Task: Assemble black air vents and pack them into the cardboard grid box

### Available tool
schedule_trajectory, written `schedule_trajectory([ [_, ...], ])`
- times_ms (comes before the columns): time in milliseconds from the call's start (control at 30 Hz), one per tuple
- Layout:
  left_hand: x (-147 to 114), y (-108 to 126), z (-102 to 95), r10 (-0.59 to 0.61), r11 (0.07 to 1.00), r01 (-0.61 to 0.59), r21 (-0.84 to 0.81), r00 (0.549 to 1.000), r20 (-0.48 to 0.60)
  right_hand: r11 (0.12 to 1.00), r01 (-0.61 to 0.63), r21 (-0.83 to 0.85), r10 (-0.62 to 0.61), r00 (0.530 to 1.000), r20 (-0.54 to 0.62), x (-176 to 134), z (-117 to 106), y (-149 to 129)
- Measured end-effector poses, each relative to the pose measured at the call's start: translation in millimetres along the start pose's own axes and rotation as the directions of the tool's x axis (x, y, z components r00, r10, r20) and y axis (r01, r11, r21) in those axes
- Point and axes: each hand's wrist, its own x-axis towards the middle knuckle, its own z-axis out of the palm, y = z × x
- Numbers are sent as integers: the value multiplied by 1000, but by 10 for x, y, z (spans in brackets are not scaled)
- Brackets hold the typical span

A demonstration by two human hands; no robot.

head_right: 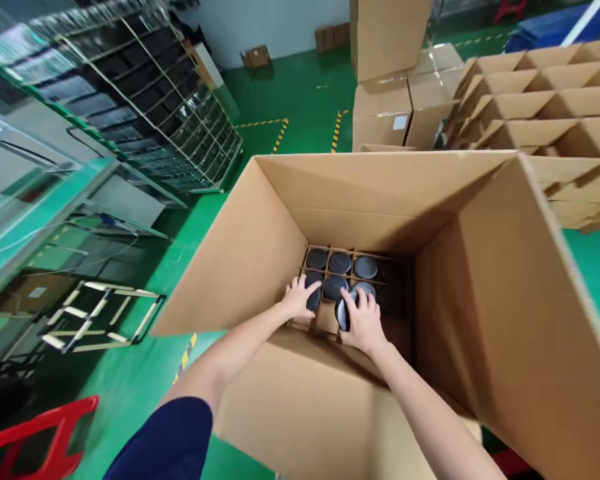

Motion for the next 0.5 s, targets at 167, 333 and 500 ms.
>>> schedule_trajectory([
  [167, 686, -778, 839, 34, 990, -80, 115, 933, 359, 957, 123, -264, 15, 884, 467, 724, 1357, 66],
  [333, 645, -1007, 1523, -5, 990, -46, 130, 931, 365, 961, 107, -254, 29, 876, 481, 734, 2051, 46],
  [500, 577, -1201, 1723, 57, 988, -112, 105, 904, 424, 972, 114, -206, -6, 885, 465, 711, 2354, 167],
])
